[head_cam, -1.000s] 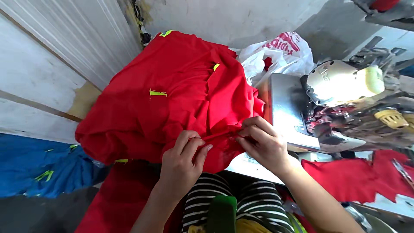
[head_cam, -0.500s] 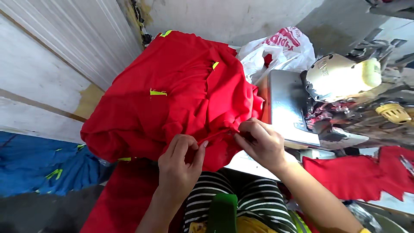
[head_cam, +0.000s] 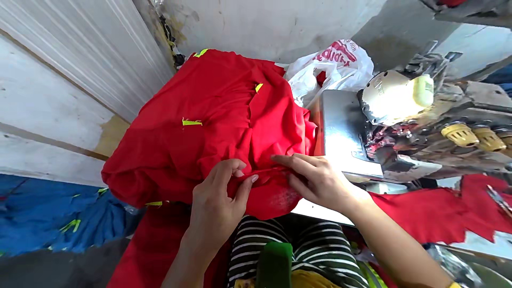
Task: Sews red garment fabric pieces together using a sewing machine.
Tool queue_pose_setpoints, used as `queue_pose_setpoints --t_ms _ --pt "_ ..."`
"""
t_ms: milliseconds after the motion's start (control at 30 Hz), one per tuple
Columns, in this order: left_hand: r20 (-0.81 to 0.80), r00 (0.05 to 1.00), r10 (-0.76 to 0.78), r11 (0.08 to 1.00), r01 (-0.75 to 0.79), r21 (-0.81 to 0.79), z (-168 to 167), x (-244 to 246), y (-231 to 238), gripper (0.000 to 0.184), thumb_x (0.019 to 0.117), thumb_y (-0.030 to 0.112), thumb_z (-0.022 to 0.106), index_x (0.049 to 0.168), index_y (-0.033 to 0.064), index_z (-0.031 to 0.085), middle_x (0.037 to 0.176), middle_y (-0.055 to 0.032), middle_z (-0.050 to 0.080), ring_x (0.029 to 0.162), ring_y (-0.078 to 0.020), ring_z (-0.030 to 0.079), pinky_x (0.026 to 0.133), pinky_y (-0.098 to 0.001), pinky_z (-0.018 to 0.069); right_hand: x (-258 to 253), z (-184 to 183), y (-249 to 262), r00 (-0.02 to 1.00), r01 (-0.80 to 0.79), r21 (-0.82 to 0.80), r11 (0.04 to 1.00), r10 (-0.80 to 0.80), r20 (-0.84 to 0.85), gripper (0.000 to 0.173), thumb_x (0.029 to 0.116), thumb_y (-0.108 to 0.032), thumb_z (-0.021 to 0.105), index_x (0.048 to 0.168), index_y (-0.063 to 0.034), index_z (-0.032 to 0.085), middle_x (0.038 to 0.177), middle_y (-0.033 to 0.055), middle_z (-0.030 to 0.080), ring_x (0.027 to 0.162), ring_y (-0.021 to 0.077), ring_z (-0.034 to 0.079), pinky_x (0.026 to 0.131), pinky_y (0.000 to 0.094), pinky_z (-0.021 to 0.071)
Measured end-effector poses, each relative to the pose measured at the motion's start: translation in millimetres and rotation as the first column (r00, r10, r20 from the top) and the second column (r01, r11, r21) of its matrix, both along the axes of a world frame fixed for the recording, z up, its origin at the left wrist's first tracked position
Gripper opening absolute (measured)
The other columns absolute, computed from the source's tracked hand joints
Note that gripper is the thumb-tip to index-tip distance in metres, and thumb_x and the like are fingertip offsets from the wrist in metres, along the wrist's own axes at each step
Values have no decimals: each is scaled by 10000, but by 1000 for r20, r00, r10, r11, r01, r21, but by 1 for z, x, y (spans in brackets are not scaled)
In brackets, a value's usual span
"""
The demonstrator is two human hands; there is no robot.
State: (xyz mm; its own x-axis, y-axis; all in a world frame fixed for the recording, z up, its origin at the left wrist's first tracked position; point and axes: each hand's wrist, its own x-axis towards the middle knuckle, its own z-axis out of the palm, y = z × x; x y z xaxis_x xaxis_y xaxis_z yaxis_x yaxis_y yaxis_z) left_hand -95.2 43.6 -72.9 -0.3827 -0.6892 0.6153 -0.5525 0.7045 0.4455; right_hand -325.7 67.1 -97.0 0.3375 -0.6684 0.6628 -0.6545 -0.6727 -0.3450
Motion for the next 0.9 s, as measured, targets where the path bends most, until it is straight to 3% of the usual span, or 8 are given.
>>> queue_pose_setpoints --t_ms 167,233,333,467,600,667,767,900 --pt "50 999 17 1000 -16 -20 5 -2 0 247 925 238 682 1004 5 678 857 -109 706 785 -105 658 701 -164 512 -3 5 3 1000 -25 71 997 23 16 448 953 -108 516 1373 35 575 656 50 537 536 129 463 517 240 401" --pt "80 996 47 998 -44 -40 8 -4 1 251 930 245 676 1010 12 721 856 -114 707 757 -132 657 671 -191 514 -4 6 4 998 8 101 995 -14 65 367 950 -141 546 1265 20 645 660 44 557 541 125 477 511 246 398" --pt "110 989 101 993 -93 -69 10 -10 1 242 936 258 657 905 44 764 861 -122 697 739 -156 662 618 -230 498 -7 3 10 985 130 51 990 -135 104 190 957 -171 578 884 -32 686 707 72 611 604 127 556 553 218 440" --pt "87 996 -17 988 31 -152 19 -40 -12 274 1031 213 521 950 30 708 914 -124 653 849 -205 624 762 -294 497 -15 -8 25 902 388 -131 912 -347 255 241 964 -177 592 780 -36 656 658 63 585 627 98 553 598 180 430" --pt "133 964 -229 920 259 -294 28 -129 -39 214 1005 137 511 965 36 695 1004 -169 674 939 -322 656 754 -467 479 -27 -28 52 644 661 -105 743 -490 587 224 987 -177 630 814 -38 606 737 12 625 742 4 602 723 139 494" --pt "244 913 -328 878 390 -279 18 -171 -48 162 926 95 564 938 53 720 966 -141 665 925 -333 628 751 -494 428 -23 -39 64 378 664 123 738 -473 796 135 920 -66 672 804 -97 611 738 -112 640 702 -100 600 674 83 514" --pt "337 836 -434 877 477 -53 -8 -199 -38 106 882 125 641 912 68 725 876 -118 649 963 -369 616 834 -578 412 -15 -52 86 -57 461 477 748 -512 857 267 917 -4 609 716 -156 522 612 -114 520 541 -38 502 544 132 458" --pt "259 897 -359 933 343 107 -20 -202 -23 218 916 298 646 810 132 739 803 -63 656 969 -314 598 895 -550 338 -16 -59 103 -188 321 565 760 -534 825 251 917 -12 590 715 -155 549 606 -95 540 544 -22 535 549 140 481"
